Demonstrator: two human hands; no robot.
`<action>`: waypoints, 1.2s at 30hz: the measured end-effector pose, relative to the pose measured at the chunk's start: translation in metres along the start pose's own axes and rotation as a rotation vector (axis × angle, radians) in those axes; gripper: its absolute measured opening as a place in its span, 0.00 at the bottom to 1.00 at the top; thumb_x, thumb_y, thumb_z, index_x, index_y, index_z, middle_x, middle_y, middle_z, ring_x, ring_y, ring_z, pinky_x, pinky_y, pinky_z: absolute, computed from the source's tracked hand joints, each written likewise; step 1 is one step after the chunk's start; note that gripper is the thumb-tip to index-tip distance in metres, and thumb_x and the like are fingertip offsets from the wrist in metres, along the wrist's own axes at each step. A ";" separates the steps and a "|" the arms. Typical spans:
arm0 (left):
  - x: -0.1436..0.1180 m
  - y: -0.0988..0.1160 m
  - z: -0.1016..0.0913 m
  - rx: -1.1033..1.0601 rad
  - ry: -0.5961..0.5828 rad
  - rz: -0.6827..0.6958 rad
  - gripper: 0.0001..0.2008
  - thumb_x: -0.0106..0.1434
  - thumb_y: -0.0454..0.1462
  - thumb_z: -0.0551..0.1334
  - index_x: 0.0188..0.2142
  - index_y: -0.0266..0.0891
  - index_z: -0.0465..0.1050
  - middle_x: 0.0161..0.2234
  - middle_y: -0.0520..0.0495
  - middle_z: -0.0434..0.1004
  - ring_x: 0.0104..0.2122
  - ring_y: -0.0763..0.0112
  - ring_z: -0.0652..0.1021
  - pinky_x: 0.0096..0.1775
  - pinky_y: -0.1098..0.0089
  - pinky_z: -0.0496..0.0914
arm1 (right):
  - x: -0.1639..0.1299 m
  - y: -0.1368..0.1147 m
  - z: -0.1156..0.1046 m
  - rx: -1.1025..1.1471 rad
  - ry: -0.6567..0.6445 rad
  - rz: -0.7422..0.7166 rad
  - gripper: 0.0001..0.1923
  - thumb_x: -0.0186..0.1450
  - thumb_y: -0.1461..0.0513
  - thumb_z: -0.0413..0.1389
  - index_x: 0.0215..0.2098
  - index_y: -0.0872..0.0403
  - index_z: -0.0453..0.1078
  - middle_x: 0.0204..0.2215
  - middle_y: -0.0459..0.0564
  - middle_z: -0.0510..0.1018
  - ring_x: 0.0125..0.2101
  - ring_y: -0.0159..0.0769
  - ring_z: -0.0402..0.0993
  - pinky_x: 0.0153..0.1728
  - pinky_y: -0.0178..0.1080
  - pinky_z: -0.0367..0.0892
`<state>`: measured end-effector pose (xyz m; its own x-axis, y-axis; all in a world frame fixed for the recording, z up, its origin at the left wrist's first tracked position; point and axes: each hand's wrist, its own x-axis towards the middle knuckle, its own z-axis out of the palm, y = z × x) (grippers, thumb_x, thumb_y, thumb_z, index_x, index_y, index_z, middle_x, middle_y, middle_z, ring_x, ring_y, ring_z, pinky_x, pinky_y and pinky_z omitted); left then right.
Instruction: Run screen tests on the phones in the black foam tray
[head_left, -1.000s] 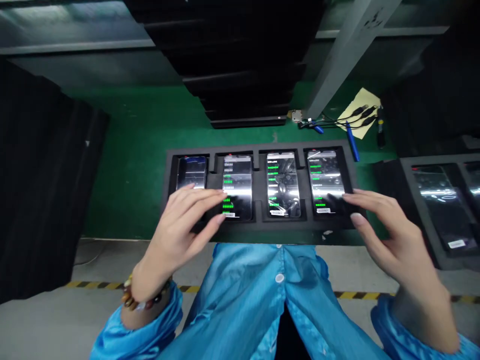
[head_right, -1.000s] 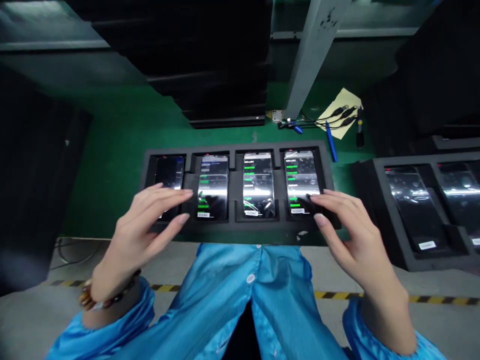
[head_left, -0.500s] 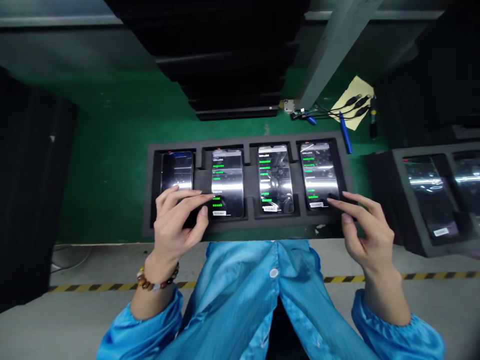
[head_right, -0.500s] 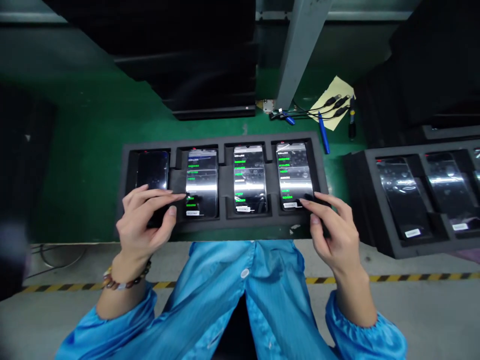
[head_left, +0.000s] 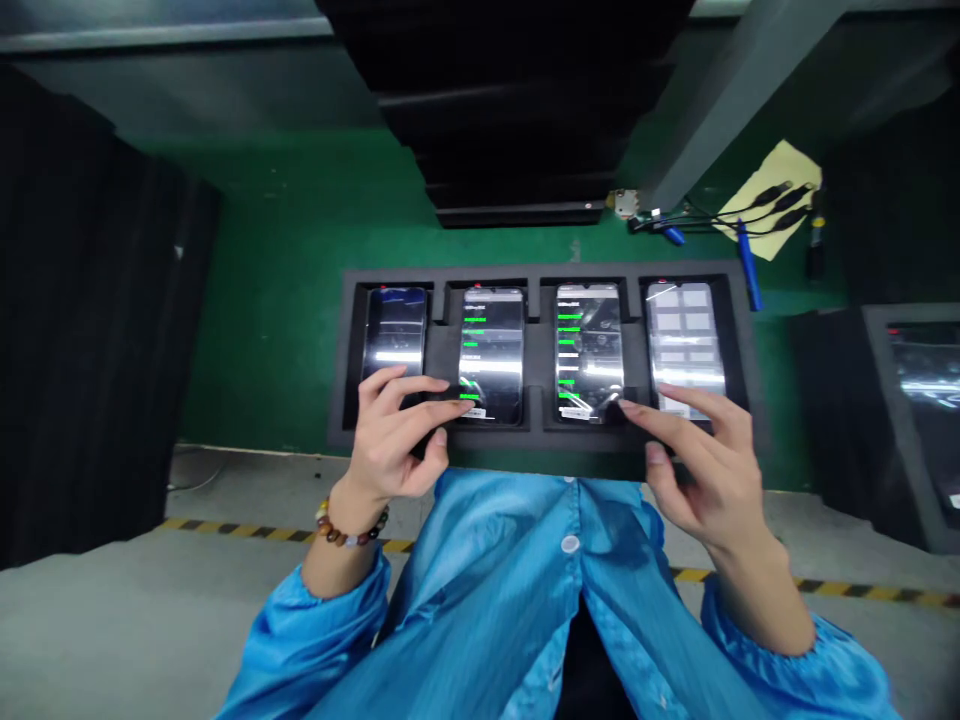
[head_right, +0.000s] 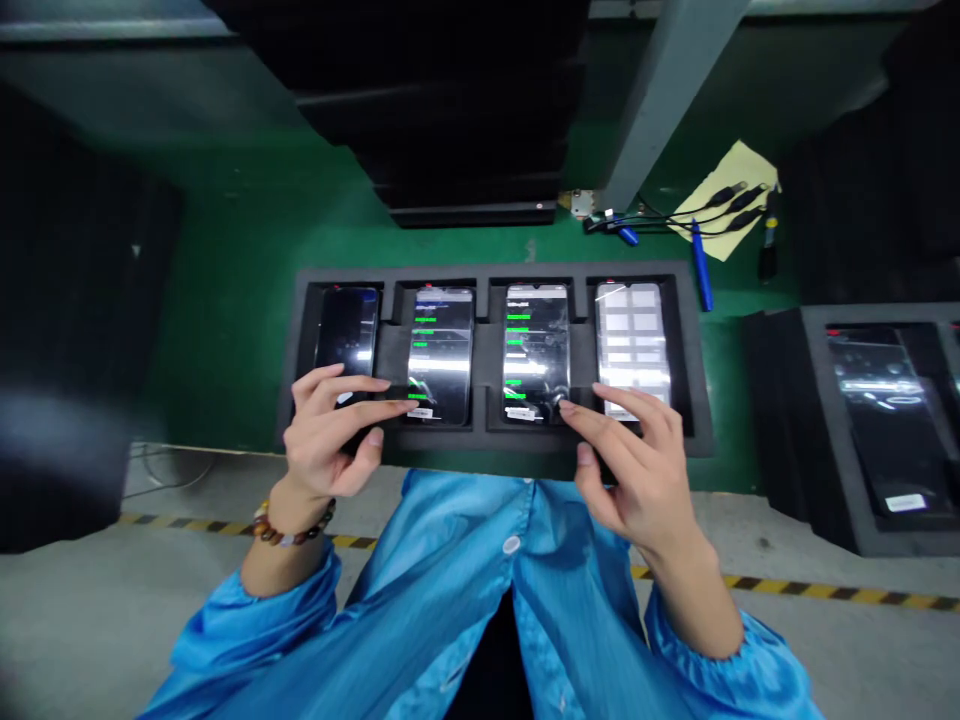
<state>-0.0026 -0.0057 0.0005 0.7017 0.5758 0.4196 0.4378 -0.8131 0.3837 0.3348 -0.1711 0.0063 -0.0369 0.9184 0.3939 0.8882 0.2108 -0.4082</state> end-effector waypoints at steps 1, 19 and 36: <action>0.001 0.001 -0.001 -0.007 -0.013 0.022 0.18 0.65 0.35 0.60 0.50 0.48 0.85 0.42 0.52 0.90 0.48 0.56 0.86 0.65 0.47 0.65 | -0.001 0.002 0.000 0.004 0.016 0.012 0.28 0.69 0.68 0.58 0.66 0.47 0.73 0.52 0.50 0.88 0.63 0.57 0.77 0.61 0.60 0.71; 0.042 -0.012 -0.011 0.011 -0.123 -0.128 0.21 0.76 0.40 0.54 0.62 0.43 0.79 0.56 0.42 0.84 0.61 0.53 0.79 0.73 0.46 0.58 | 0.062 0.070 -0.018 -0.010 -0.089 0.277 0.23 0.79 0.58 0.49 0.68 0.51 0.72 0.64 0.60 0.77 0.69 0.58 0.69 0.70 0.64 0.66; 0.074 -0.030 -0.007 0.031 -0.180 -0.171 0.21 0.74 0.41 0.55 0.59 0.45 0.79 0.56 0.43 0.82 0.62 0.54 0.78 0.76 0.43 0.54 | 0.023 0.016 -0.004 0.211 -0.179 -0.084 0.26 0.71 0.66 0.55 0.65 0.47 0.77 0.55 0.50 0.87 0.66 0.52 0.76 0.64 0.58 0.72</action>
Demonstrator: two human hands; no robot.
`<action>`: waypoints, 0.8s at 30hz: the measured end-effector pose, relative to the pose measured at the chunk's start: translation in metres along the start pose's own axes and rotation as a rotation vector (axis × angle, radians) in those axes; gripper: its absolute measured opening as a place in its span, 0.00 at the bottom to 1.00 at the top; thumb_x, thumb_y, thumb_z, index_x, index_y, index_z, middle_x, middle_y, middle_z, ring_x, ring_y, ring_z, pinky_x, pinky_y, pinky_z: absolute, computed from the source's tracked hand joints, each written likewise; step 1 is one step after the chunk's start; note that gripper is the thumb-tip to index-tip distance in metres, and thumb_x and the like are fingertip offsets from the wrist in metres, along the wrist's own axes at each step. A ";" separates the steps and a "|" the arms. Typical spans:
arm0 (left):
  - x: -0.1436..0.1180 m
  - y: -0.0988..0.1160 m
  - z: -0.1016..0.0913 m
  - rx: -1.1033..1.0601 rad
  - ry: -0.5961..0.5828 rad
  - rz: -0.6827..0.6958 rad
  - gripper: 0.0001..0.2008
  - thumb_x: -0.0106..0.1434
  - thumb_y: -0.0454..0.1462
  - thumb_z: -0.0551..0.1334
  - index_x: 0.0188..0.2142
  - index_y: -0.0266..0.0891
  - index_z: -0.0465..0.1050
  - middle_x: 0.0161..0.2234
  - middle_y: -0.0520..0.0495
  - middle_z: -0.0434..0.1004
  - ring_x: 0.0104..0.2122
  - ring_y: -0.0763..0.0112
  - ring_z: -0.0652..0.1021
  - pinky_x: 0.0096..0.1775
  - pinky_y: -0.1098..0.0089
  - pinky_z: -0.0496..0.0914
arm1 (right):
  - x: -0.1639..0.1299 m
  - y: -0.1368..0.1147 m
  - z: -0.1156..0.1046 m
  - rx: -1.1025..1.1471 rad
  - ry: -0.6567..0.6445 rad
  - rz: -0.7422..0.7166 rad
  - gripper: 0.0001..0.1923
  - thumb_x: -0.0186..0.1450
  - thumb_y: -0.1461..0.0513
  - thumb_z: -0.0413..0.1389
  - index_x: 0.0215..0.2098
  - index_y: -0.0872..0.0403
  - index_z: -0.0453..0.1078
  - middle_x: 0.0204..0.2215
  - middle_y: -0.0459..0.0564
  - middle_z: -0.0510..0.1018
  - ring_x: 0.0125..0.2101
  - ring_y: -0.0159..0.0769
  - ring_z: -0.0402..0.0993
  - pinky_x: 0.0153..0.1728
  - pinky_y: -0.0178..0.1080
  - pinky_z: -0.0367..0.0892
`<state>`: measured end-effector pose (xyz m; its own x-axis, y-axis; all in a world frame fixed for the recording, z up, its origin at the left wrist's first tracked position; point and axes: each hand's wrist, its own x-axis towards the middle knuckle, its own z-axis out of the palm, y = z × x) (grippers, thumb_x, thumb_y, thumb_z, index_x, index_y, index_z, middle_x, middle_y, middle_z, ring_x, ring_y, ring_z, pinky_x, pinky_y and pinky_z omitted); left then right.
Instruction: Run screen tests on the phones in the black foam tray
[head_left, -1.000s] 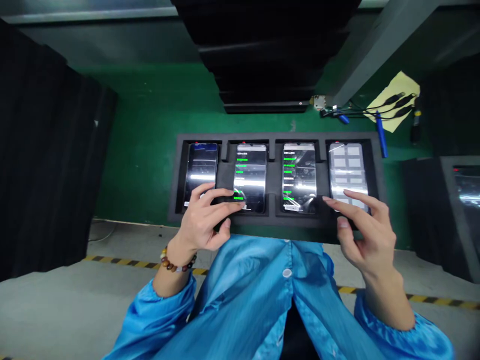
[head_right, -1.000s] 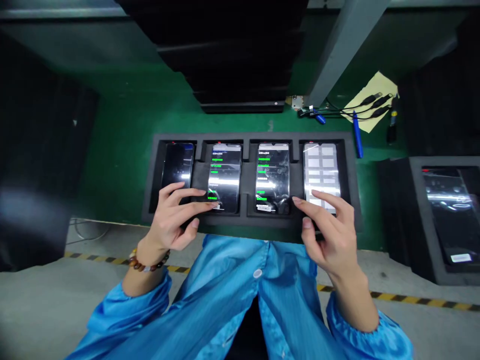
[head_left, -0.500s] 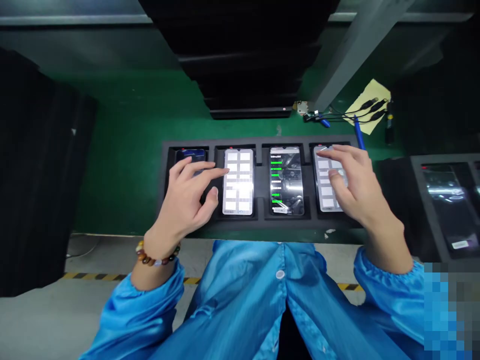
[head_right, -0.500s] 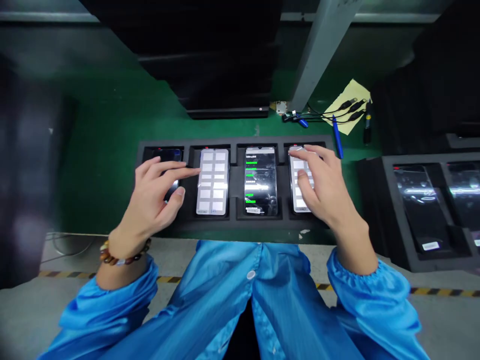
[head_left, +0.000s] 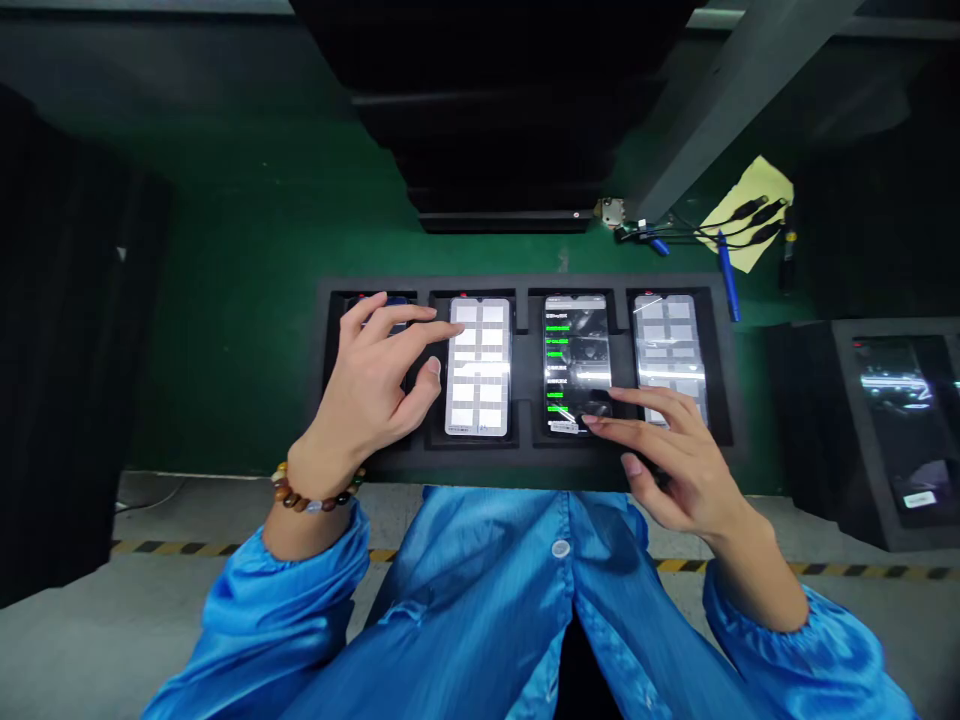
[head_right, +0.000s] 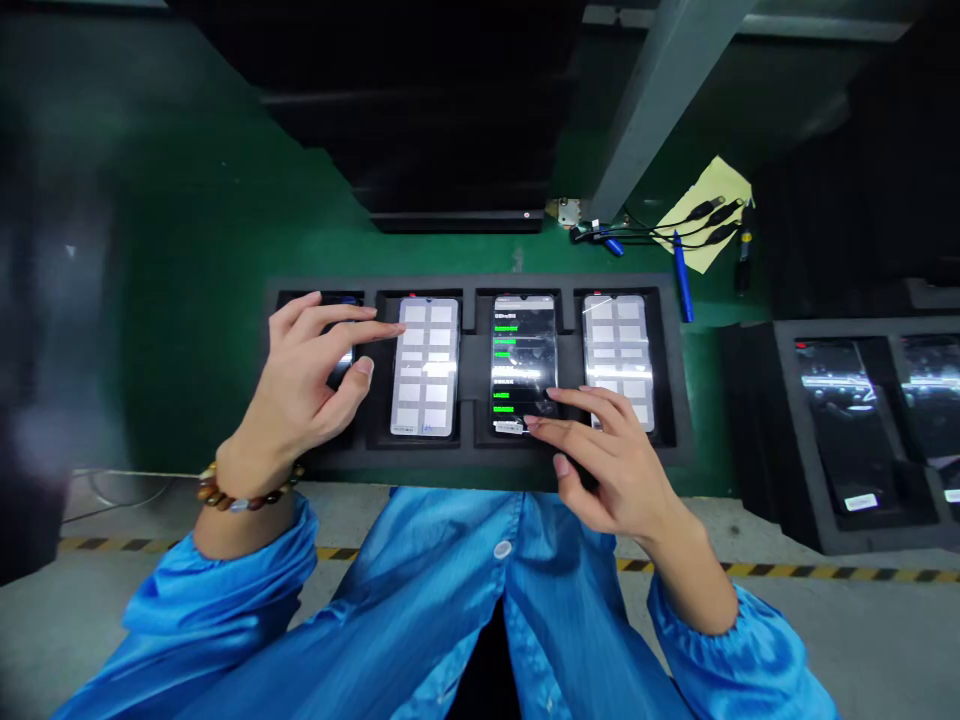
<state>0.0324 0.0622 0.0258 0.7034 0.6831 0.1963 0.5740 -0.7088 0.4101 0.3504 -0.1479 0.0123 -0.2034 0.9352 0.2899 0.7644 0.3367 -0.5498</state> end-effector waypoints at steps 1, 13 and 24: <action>0.003 -0.001 -0.001 0.008 0.001 -0.004 0.20 0.74 0.40 0.55 0.60 0.45 0.79 0.56 0.43 0.82 0.62 0.53 0.78 0.76 0.43 0.54 | 0.006 0.000 -0.004 0.027 0.002 0.039 0.25 0.73 0.65 0.54 0.66 0.47 0.76 0.57 0.51 0.86 0.67 0.52 0.75 0.64 0.58 0.72; 0.027 -0.010 0.004 0.077 -0.055 0.018 0.24 0.74 0.36 0.53 0.65 0.41 0.74 0.60 0.41 0.81 0.65 0.52 0.75 0.77 0.42 0.52 | 0.119 0.028 0.003 -0.117 -0.160 0.231 0.25 0.77 0.61 0.45 0.68 0.53 0.72 0.64 0.62 0.78 0.75 0.59 0.60 0.70 0.68 0.61; 0.027 -0.012 0.014 0.168 -0.070 0.075 0.25 0.76 0.35 0.51 0.67 0.36 0.72 0.60 0.40 0.81 0.65 0.52 0.74 0.78 0.42 0.52 | 0.116 0.037 0.015 -0.138 -0.150 0.175 0.26 0.77 0.61 0.45 0.69 0.53 0.71 0.65 0.62 0.78 0.75 0.58 0.61 0.69 0.68 0.61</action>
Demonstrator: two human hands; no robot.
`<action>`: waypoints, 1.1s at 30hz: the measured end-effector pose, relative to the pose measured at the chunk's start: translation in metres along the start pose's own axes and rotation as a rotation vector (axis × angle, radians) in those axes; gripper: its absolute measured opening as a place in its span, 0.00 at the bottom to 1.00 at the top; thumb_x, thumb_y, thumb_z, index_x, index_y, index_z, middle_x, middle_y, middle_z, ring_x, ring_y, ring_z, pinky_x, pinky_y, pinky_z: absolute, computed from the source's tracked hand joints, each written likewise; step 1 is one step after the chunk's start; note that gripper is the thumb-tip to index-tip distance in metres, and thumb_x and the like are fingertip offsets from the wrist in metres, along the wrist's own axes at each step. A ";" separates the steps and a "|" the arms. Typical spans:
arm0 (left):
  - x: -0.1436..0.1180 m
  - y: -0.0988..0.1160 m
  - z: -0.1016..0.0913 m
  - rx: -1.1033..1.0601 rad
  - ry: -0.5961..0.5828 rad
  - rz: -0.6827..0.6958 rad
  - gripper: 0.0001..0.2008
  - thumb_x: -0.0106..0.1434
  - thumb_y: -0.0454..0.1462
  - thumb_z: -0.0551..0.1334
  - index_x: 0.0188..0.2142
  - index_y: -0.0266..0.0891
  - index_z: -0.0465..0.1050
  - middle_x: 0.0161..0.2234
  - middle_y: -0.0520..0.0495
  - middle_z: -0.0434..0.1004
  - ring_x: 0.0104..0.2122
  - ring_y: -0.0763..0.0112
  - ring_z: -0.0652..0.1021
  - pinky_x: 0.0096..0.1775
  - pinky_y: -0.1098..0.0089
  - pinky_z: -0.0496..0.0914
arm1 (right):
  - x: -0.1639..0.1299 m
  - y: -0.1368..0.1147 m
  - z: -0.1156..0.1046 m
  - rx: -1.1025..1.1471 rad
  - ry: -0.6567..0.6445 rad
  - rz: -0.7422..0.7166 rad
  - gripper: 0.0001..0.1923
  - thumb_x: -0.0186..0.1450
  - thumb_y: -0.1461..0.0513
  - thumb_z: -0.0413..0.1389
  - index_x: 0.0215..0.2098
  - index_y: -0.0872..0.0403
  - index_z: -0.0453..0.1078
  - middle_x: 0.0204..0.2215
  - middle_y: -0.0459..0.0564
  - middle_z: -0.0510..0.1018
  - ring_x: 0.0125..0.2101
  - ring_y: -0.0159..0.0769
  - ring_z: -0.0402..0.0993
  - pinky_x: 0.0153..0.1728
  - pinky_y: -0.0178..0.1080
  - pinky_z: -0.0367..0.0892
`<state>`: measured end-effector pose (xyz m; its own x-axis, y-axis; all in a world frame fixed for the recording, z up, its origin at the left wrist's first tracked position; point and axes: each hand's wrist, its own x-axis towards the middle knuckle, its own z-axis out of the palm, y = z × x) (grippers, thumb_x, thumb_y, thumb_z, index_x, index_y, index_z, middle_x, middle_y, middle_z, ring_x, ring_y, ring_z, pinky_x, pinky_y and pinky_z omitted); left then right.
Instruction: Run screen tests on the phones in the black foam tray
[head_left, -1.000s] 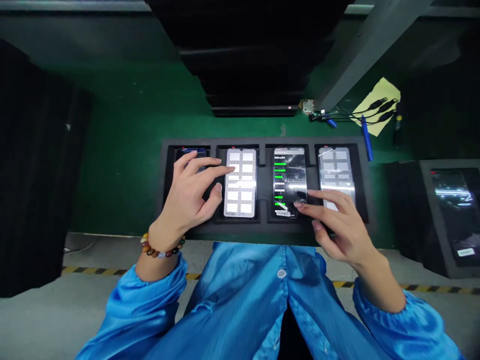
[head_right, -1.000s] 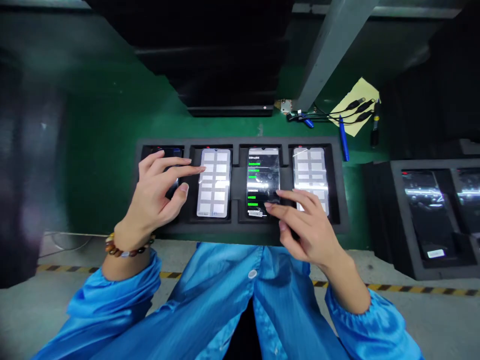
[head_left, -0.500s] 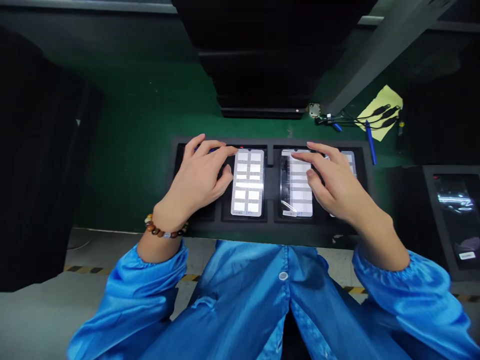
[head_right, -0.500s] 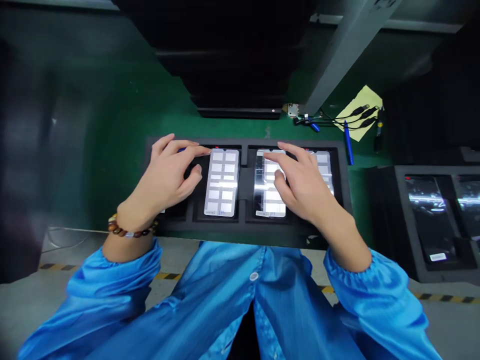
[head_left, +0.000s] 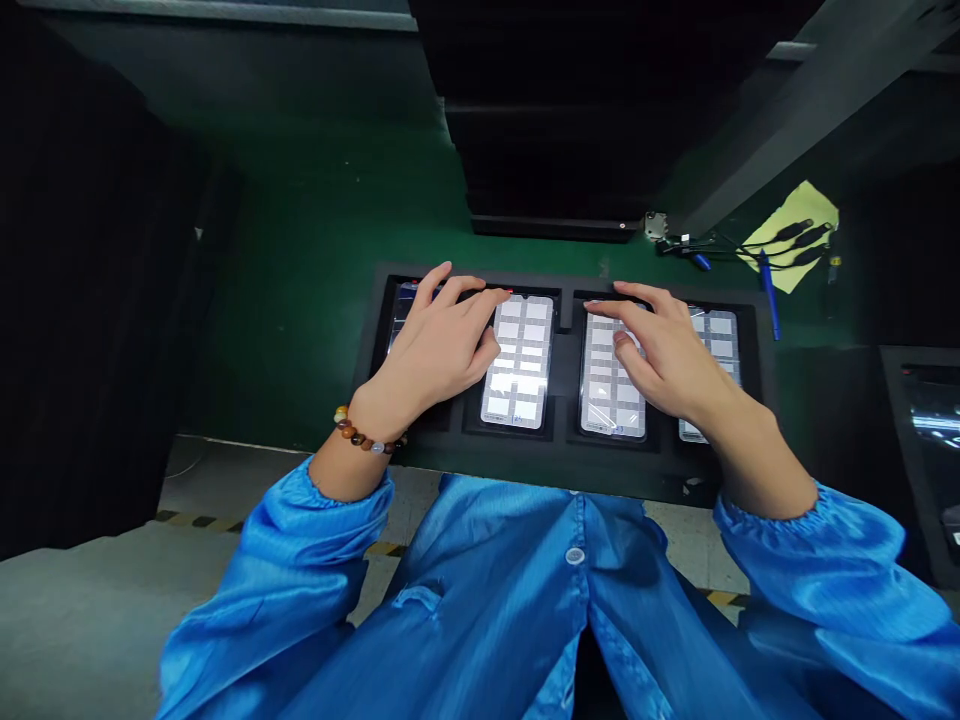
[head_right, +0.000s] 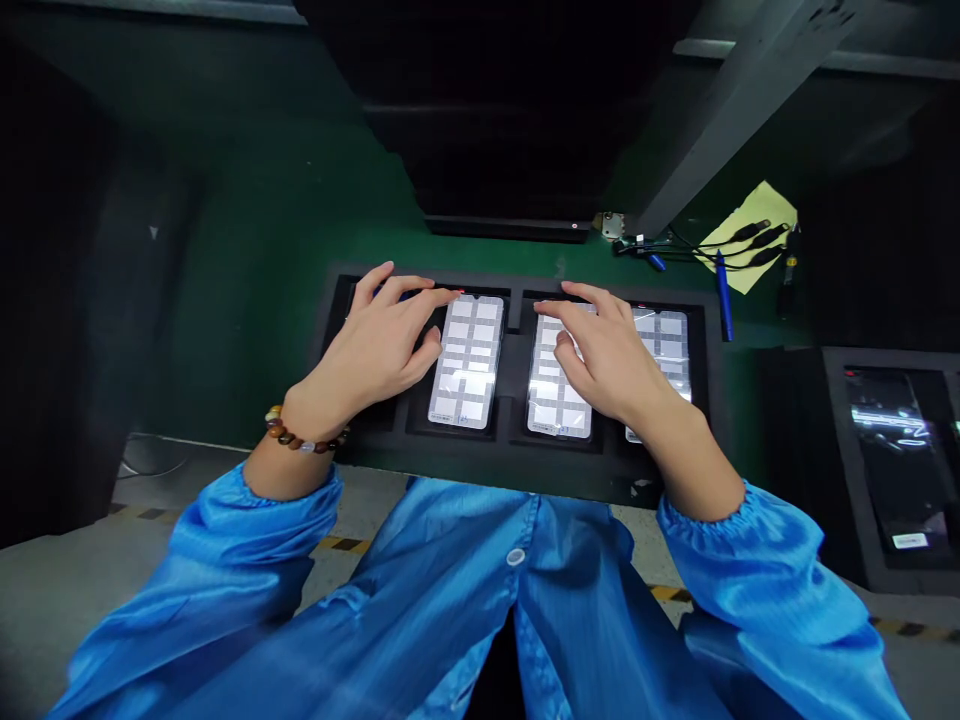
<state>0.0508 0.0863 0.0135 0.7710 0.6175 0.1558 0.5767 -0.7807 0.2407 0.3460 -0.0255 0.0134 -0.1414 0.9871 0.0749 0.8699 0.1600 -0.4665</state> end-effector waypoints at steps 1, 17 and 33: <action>-0.001 0.001 0.001 0.005 0.009 -0.001 0.25 0.75 0.35 0.51 0.67 0.36 0.73 0.59 0.39 0.82 0.65 0.51 0.75 0.78 0.42 0.52 | -0.002 0.000 0.001 0.002 -0.003 -0.010 0.26 0.77 0.61 0.45 0.69 0.52 0.72 0.65 0.62 0.78 0.75 0.58 0.61 0.69 0.68 0.62; -0.056 0.024 -0.005 0.091 0.006 0.110 0.25 0.74 0.33 0.56 0.68 0.33 0.73 0.58 0.38 0.84 0.63 0.48 0.79 0.74 0.38 0.61 | -0.072 -0.019 0.011 -0.010 -0.024 -0.188 0.26 0.76 0.68 0.51 0.71 0.50 0.66 0.68 0.55 0.77 0.73 0.53 0.64 0.68 0.59 0.64; -0.108 0.035 0.003 0.028 0.279 0.286 0.18 0.65 0.34 0.66 0.55 0.40 0.79 0.48 0.51 0.90 0.49 0.57 0.87 0.62 0.50 0.74 | -0.107 -0.032 0.009 0.035 -0.058 -0.377 0.27 0.74 0.72 0.51 0.69 0.55 0.68 0.63 0.50 0.82 0.72 0.50 0.65 0.68 0.56 0.64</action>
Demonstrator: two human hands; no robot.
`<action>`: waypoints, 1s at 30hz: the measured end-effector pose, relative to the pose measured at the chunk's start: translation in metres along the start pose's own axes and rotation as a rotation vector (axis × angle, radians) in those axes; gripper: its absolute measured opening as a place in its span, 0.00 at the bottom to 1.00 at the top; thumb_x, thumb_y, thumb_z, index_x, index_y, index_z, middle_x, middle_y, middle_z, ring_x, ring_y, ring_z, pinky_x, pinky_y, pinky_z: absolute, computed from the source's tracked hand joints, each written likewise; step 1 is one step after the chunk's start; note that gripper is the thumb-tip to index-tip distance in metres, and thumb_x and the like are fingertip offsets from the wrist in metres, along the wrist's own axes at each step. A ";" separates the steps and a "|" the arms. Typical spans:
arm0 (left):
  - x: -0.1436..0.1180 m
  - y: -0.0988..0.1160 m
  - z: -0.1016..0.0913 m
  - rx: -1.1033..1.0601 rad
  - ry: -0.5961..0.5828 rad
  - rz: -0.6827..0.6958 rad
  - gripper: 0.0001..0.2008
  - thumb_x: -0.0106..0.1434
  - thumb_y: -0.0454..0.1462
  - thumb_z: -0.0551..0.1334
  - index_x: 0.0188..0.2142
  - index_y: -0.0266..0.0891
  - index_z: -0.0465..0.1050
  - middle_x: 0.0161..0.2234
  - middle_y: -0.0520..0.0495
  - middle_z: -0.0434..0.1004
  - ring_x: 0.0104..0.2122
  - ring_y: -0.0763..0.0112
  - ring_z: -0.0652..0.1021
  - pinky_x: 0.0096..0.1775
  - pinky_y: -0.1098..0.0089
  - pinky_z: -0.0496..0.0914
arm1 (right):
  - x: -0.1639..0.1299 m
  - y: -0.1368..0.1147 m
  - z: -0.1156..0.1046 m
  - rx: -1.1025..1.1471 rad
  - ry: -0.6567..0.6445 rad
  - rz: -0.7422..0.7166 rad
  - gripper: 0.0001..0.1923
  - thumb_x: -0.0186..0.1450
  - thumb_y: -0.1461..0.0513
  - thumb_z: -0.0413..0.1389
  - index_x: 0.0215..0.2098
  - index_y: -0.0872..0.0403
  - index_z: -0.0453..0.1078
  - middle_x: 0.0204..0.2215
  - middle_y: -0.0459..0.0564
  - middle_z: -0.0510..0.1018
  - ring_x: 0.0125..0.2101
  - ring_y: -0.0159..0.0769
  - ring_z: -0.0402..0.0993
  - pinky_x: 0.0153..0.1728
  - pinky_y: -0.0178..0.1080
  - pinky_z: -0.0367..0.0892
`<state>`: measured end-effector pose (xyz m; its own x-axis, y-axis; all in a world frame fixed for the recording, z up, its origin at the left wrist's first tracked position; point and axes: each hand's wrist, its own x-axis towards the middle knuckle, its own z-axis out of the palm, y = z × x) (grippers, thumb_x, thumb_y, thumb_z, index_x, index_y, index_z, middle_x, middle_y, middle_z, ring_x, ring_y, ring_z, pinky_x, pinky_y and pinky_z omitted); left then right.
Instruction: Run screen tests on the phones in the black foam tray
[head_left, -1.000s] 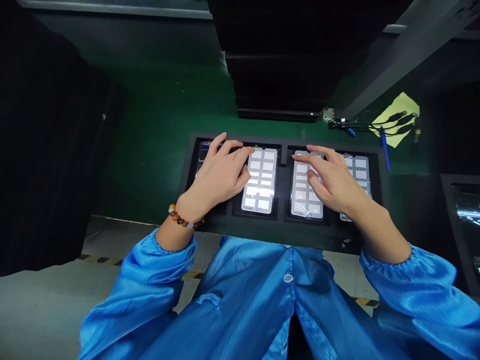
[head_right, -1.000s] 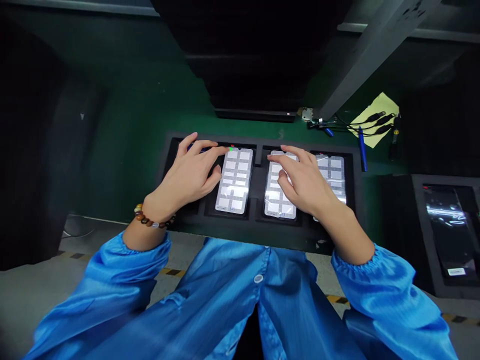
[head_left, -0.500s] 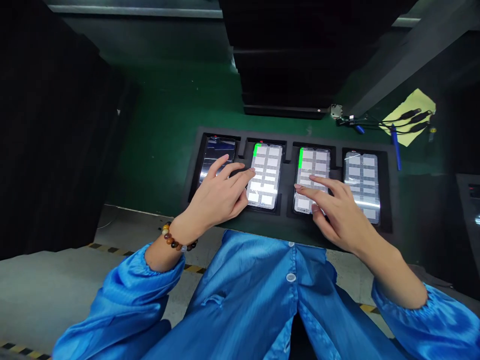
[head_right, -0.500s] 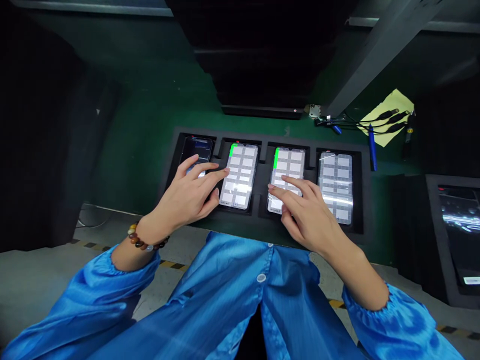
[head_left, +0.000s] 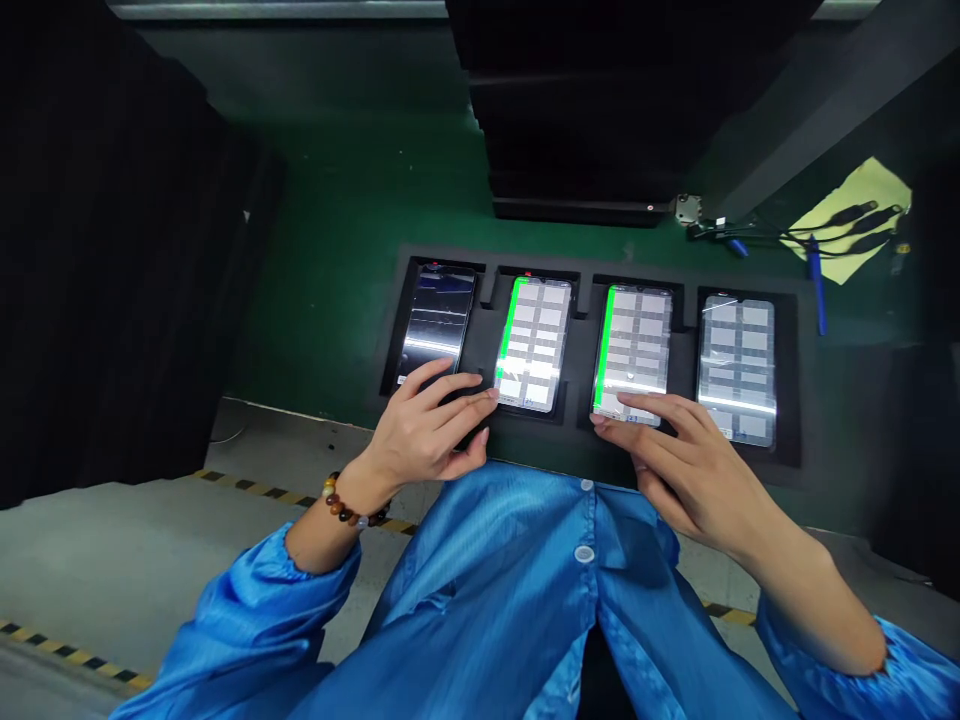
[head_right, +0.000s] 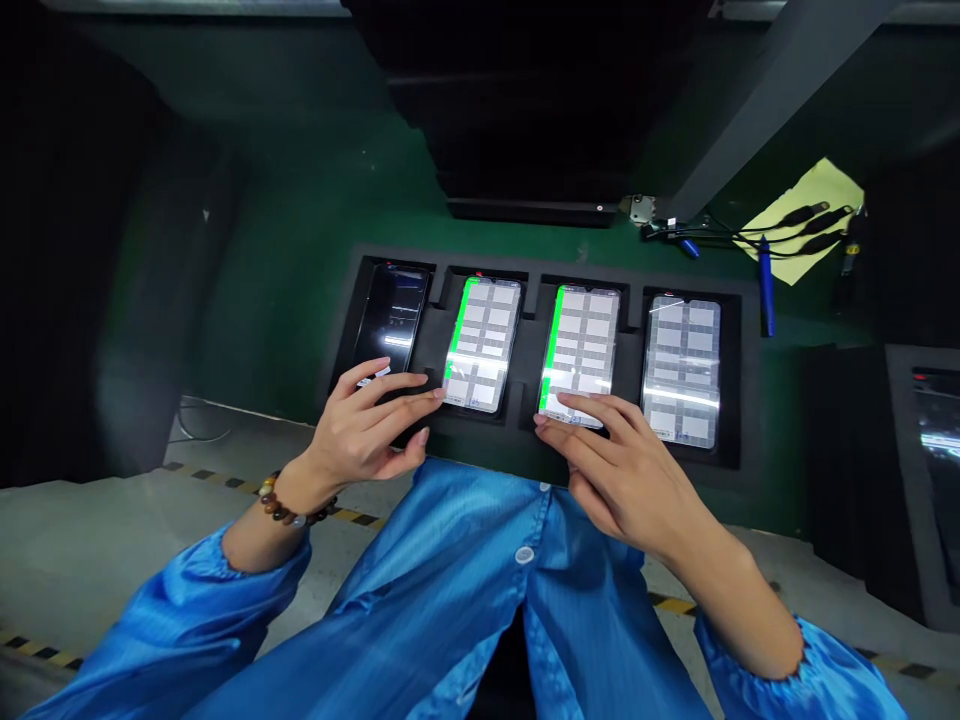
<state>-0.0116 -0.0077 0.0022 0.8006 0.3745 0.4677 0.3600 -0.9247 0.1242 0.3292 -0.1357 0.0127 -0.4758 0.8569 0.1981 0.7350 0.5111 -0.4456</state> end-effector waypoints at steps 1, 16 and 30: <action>-0.001 0.001 0.000 0.000 0.010 0.004 0.18 0.65 0.34 0.66 0.54 0.40 0.79 0.48 0.52 0.90 0.49 0.57 0.87 0.62 0.50 0.74 | -0.001 0.000 0.000 0.000 0.002 -0.001 0.27 0.74 0.72 0.51 0.69 0.55 0.68 0.62 0.50 0.82 0.71 0.50 0.66 0.68 0.55 0.64; 0.039 0.013 0.017 -0.187 -0.117 0.148 0.20 0.65 0.34 0.64 0.55 0.39 0.81 0.51 0.48 0.89 0.54 0.58 0.84 0.67 0.52 0.72 | -0.046 0.006 -0.015 -0.075 0.070 0.189 0.28 0.72 0.69 0.54 0.69 0.51 0.69 0.51 0.53 0.87 0.70 0.60 0.69 0.61 0.61 0.69; 0.071 -0.024 0.016 -0.292 -0.367 0.036 0.32 0.66 0.31 0.55 0.69 0.38 0.70 0.50 0.44 0.87 0.66 0.52 0.77 0.76 0.44 0.58 | -0.005 0.035 -0.025 -0.185 0.076 0.302 0.22 0.78 0.63 0.49 0.68 0.51 0.70 0.45 0.57 0.86 0.71 0.62 0.69 0.58 0.61 0.70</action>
<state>0.0447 0.0424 0.0184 0.9453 0.2931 0.1428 0.2214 -0.8986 0.3789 0.3698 -0.1205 0.0176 -0.1914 0.9701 0.1493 0.9153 0.2313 -0.3297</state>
